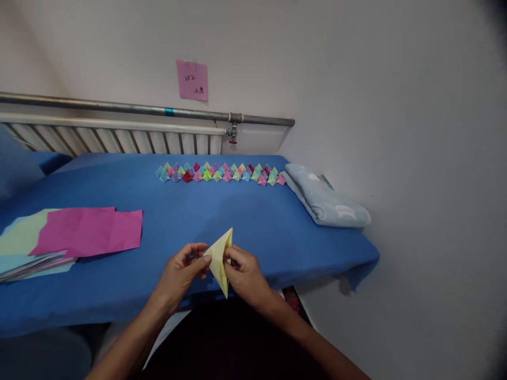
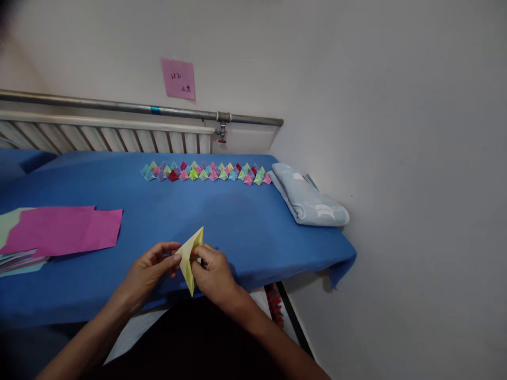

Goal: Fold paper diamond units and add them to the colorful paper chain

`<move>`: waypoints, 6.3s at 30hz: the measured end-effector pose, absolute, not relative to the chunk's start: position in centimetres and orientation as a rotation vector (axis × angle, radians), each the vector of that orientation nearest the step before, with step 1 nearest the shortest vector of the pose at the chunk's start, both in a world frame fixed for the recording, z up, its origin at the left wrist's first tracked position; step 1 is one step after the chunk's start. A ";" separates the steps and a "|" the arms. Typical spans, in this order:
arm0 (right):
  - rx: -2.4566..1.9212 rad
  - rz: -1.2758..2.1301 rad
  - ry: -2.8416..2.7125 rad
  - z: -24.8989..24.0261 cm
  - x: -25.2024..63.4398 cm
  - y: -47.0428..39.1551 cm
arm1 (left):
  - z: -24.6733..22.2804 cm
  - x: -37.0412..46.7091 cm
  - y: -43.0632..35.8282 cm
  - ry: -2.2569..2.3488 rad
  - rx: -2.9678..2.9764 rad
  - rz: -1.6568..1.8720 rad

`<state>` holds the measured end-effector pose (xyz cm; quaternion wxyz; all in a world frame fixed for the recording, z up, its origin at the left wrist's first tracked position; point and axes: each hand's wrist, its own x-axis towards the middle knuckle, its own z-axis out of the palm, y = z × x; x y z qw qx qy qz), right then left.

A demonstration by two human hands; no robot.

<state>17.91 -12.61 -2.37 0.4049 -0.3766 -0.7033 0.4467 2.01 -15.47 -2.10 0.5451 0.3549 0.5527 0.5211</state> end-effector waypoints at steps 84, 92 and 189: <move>-0.977 0.592 -1.989 -4.3 17.8 -9.4 | -2.8 4.0 -13.3 1.833 1.657 1.143; -0.914 0.775 -1.841 -5.2 18.0 -9.5 | -2.5 3.5 -13.7 1.619 1.502 1.296; -1.119 1.947 -1.474 -3.5 17.7 -10.9 | -3.6 2.1 -13.2 1.335 0.820 1.260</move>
